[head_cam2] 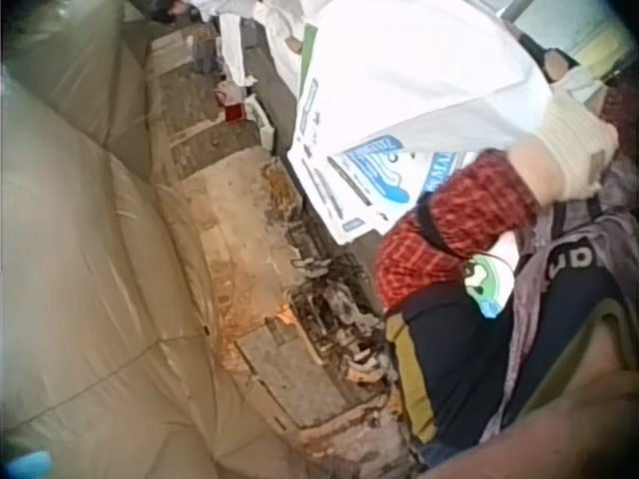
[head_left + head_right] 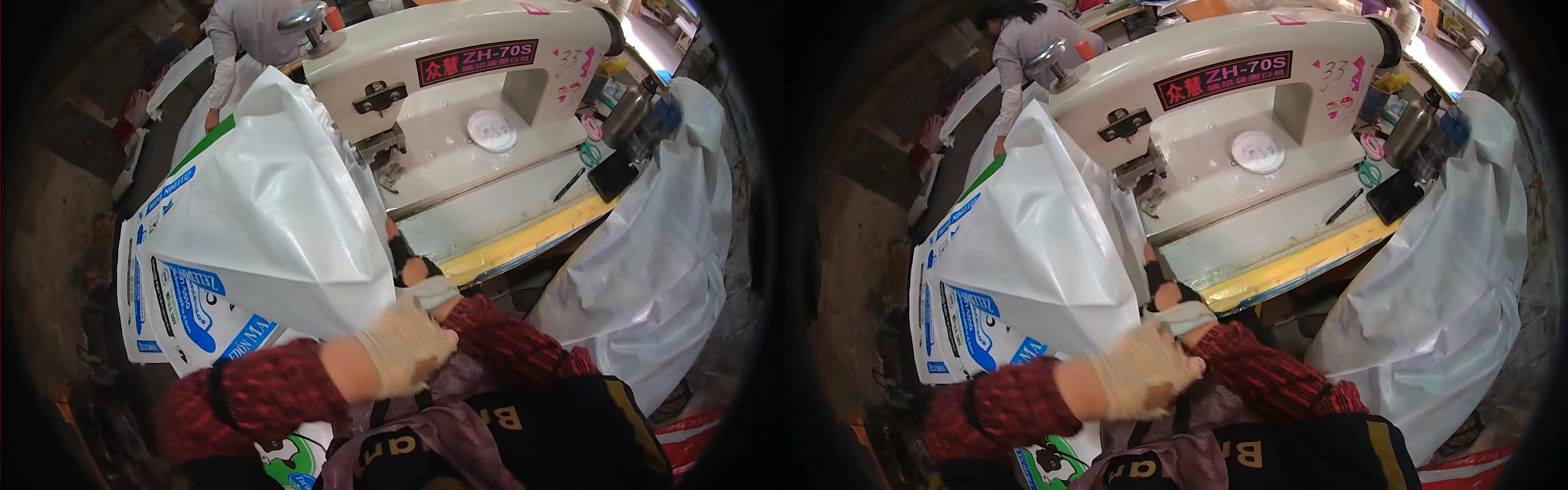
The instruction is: Folding and sewing large white plastic bags using an industrial sewing machine.
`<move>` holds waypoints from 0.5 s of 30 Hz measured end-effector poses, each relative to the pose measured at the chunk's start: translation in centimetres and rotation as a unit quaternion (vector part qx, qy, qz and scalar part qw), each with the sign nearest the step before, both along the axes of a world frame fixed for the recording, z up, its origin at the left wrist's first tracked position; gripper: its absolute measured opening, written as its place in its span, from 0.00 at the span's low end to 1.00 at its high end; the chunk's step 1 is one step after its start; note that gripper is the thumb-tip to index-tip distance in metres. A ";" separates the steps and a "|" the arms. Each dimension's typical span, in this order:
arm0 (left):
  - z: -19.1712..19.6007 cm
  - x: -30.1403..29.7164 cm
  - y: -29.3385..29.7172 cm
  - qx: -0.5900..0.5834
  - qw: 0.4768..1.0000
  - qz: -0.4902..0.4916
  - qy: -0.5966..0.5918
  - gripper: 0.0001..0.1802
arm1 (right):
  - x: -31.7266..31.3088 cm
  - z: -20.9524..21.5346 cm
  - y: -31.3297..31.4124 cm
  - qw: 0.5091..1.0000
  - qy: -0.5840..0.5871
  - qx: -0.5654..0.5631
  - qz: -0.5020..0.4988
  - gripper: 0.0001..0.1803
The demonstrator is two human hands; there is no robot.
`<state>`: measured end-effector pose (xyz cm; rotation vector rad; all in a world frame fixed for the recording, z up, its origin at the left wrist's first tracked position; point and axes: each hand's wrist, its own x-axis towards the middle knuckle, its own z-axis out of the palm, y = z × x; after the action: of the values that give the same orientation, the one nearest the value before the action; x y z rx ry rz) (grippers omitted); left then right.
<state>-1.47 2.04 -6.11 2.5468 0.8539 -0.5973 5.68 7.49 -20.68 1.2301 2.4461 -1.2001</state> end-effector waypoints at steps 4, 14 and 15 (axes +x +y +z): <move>4.8 -4.9 4.2 0.132 0.989 0.024 0.056 0.08 | 1.6 2.9 -1.9 1.000 -0.013 -0.011 0.015 0.33; 7.7 -4.7 2.7 0.087 0.985 0.068 0.132 0.13 | 1.6 1.3 -2.1 0.994 -0.072 -0.075 0.044 0.31; 6.9 -5.9 2.7 0.172 0.975 0.044 0.133 0.12 | 1.8 1.3 -2.6 0.995 -0.063 -0.062 0.054 0.28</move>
<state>-7.37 4.79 0.77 2.7523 1.2515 -0.8391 7.44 4.93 -19.35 1.0891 2.2799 -1.1868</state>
